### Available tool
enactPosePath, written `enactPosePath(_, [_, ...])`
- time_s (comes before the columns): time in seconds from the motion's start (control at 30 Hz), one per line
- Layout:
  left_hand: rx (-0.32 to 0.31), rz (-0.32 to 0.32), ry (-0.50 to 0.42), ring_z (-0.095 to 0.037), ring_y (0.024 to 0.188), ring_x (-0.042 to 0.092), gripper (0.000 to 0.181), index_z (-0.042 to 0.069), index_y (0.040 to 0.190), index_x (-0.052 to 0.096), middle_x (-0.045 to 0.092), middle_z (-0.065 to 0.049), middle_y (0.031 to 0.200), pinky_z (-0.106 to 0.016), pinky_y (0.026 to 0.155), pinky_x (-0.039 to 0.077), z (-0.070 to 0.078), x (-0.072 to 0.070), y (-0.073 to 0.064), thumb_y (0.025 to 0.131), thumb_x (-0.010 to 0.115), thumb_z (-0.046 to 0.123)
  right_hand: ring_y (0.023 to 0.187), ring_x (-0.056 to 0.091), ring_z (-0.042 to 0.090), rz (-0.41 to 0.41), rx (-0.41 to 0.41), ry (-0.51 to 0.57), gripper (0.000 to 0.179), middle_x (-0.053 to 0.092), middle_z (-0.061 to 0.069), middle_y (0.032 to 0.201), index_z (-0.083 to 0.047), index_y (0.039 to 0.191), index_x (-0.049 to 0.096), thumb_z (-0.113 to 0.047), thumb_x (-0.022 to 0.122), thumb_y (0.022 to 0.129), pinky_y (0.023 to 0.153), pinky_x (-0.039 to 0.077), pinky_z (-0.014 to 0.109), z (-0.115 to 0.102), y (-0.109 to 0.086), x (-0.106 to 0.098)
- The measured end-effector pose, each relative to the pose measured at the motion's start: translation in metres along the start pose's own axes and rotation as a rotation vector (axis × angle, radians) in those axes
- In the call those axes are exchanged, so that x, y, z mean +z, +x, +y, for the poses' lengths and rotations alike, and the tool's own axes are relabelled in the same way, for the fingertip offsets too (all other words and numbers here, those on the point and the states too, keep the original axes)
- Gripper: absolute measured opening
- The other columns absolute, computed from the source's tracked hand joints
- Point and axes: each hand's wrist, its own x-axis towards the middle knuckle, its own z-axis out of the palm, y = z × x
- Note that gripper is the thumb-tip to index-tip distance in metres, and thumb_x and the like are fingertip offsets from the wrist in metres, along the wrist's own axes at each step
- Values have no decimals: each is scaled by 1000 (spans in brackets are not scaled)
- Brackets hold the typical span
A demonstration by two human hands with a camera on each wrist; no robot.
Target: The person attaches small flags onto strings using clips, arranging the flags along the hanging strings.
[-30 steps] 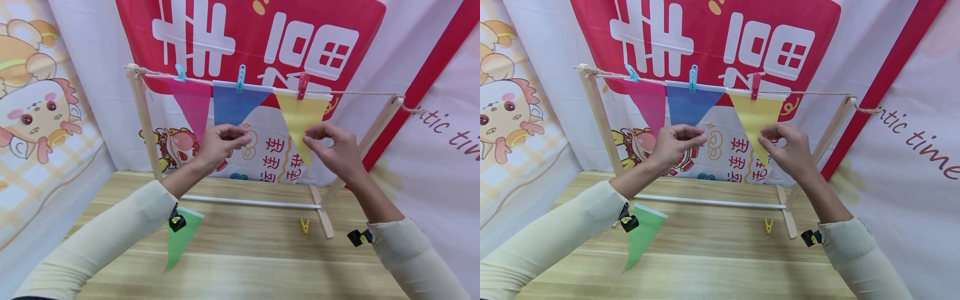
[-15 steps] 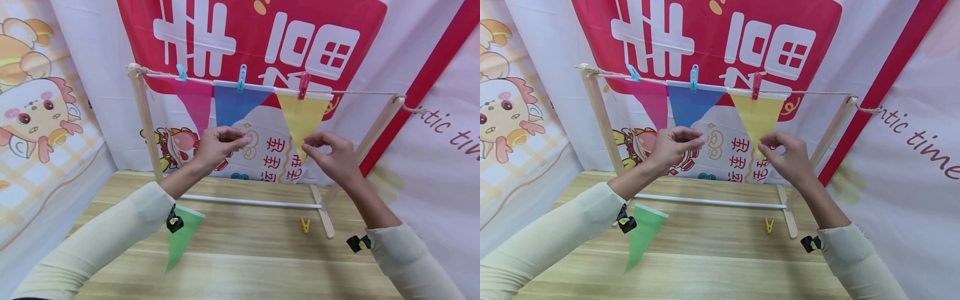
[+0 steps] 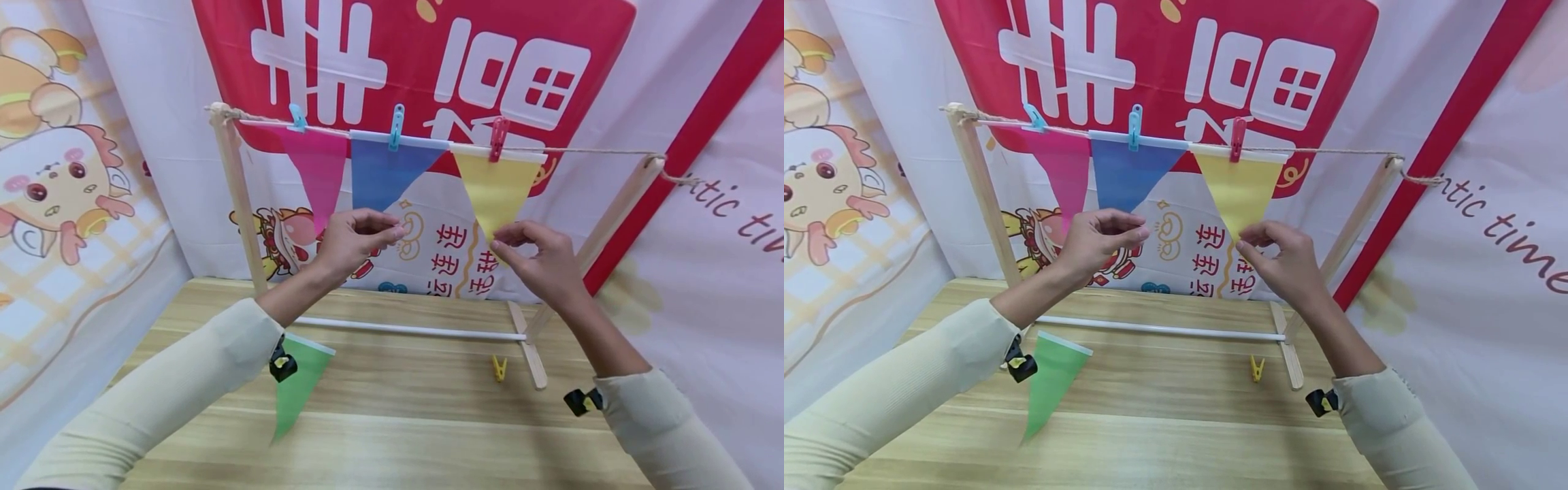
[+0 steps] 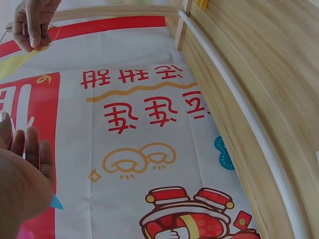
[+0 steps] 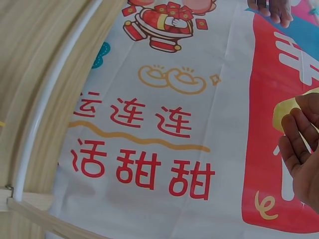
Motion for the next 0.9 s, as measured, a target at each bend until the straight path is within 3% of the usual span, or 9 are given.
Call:
enactPosePath(0.1, [5, 0, 0, -17, 96, 81, 30, 9, 126, 84, 86, -4, 110, -38, 84, 71, -1, 0, 0, 101, 89, 24, 95, 67, -2, -11, 9, 7, 18, 84, 10, 109, -7, 118, 83, -13, 86, 102, 87, 54, 4, 1, -1, 2])
enactPosePath(0.2, [7, 1, -3, -16, 96, 82, 28, 9, 125, 85, 86, -6, 111, -38, 85, 71, -2, -1, 0, 101, 88, 24, 95, 68, -1, -28, 21, 10, 18, 83, 8, 108, -7, 119, 82, -14, 85, 103, 85, 55, 5, 3, -3, 4])
enactPosePath(0.47, [1, 8, -12, -12, 92, 81, 32, 3, 127, 83, 86, -9, 110, -21, 74, 65, -3, -3, -2, 101, 89, 21, 95, 70, 4, -42, 58, 13, 17, 83, 9, 109, -7, 119, 82, -16, 83, 104, 85, 57, 6, 6, -6, 8])
enactPosePath(0.9, [-4, 12, 15, -14, 93, 81, 29, 8, 126, 85, 85, -10, 113, -23, 78, 67, -5, -7, -4, 101, 89, 24, 94, 70, 0, -68, 52, 46, 17, 84, 9, 108, -7, 120, 83, -15, 84, 104, 84, 56, 5, 9, -11, 14])
